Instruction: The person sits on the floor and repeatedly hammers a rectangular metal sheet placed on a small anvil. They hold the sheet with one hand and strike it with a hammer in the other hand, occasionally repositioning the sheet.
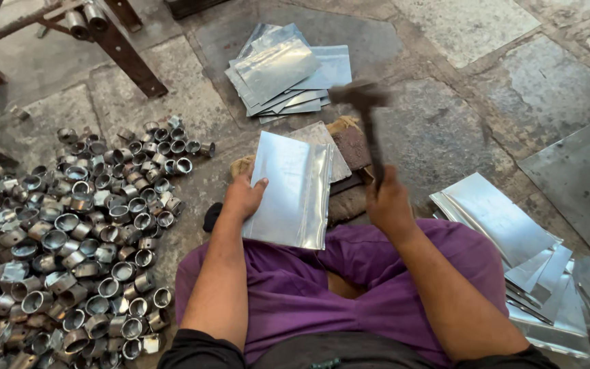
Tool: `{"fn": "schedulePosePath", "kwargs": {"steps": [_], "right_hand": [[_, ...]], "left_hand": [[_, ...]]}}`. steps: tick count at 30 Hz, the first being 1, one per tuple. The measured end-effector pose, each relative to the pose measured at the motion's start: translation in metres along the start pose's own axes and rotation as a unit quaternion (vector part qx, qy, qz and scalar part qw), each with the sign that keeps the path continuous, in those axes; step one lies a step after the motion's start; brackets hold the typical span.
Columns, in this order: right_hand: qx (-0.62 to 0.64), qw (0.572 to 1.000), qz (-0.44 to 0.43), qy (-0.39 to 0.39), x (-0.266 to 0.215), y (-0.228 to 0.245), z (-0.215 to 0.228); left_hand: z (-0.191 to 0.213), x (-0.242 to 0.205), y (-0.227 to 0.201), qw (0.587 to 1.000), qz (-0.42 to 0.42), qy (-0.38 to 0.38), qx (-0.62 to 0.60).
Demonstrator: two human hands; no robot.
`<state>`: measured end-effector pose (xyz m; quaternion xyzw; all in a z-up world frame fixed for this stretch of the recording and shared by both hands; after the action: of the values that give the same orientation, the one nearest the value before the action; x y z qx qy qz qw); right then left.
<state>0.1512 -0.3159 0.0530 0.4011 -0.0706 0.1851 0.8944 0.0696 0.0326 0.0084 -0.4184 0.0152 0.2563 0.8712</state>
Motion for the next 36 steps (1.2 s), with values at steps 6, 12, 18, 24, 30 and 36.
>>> {"fn": "schedulePosePath", "kwargs": {"steps": [6, 12, 18, 24, 30, 36], "right_hand": [[-0.083, 0.993, 0.056, 0.063, 0.008, 0.006, -0.022], [0.048, 0.998, -0.033, 0.015, 0.005, 0.027, 0.009], [0.031, 0.99, 0.135, -0.02, 0.003, 0.027, -0.005], [-0.058, 0.98, -0.012, 0.192, 0.011, -0.035, -0.067], [0.024, 0.981, -0.048, 0.184, 0.002, -0.037, -0.062], [0.363, 0.921, -0.07, 0.125, -0.014, -0.007, -0.043]], "left_hand": [[-0.005, 0.008, 0.013, 0.999, -0.004, -0.006, -0.037], [-0.006, 0.003, 0.013, 1.0, 0.011, 0.005, -0.021], [-0.002, 0.003, 0.003, 1.0, -0.009, 0.002, -0.022], [-0.004, 0.013, 0.019, 0.995, -0.022, -0.04, -0.094], [0.006, 0.017, 0.037, 0.983, 0.004, -0.154, -0.102], [0.006, 0.04, 0.059, 0.945, 0.015, -0.271, -0.18]]}}
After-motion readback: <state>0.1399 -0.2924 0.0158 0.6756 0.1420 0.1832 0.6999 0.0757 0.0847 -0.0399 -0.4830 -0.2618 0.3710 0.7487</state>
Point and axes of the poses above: each hand's wrist, its own x-axis towards the middle knuckle, its own z-axis out of the back of the hand, y = z × x, the point moved 8 cm from there along x, towards the middle knuckle, and after that the axes turned 3 degrees about y, right-handed, at the moved point
